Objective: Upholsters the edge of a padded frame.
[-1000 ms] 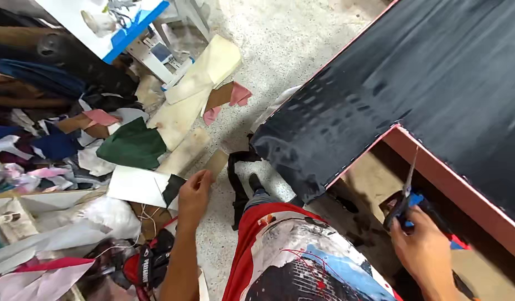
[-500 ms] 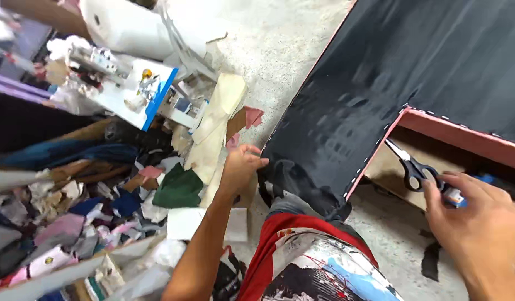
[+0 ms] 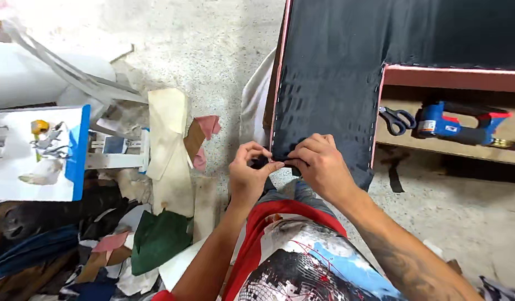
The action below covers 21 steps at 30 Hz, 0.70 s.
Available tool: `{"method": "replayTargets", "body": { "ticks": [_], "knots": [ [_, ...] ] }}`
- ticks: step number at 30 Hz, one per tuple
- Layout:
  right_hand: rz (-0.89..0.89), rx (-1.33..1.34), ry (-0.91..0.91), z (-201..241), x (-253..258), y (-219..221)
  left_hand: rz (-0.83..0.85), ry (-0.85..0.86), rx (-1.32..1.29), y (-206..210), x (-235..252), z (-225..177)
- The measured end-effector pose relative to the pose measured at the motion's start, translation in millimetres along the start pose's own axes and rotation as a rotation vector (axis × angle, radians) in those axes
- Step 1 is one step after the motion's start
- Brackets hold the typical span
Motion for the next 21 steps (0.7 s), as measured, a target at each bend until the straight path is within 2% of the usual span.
{"method": "replayTargets", "body": {
  "ticks": [2, 6, 8, 11, 13, 15, 21],
  "knots": [
    [-0.002, -0.008, -0.001, 3.4, 2.3, -1.9, 0.117, 0.153, 0.182, -5.8, 7.3, -8.4],
    [-0.031, -0.006, -0.034, 9.7, 6.1, 2.6, 0.524, 0.398, 0.429, -2.8, 20.3, -28.2],
    [-0.067, 0.004, -0.056, 8.6, 6.6, 4.7, 0.574, 0.5, 0.488, 1.5, 25.0, -29.5],
    [0.035, 0.011, -0.013, 5.1, 3.2, -7.0, 0.518, 0.638, 0.465, 8.0, 31.4, -27.6],
    [0.15, -0.023, 0.034, -5.6, 0.4, -16.2, 0.471, 0.666, 0.46, 8.2, 34.5, -27.9],
    [0.171, -0.056, 0.02, -12.2, -2.1, -17.4, 0.396, 0.676, 0.448, 7.0, 34.0, -27.3],
    [-0.171, -0.252, -0.185, -7.8, -5.2, -9.8, 0.029, 0.754, 0.322, 19.7, 20.0, -12.6]
  ]
}}
Point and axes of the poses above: each hand's wrist, its own x-axis towards the middle knuckle, its own y-axis out of the palm, z = x × y, the point moved 4 cm from there along x, towards the middle knuckle, and after that the axes turned 1 degree about x, right-handed, at the moved point
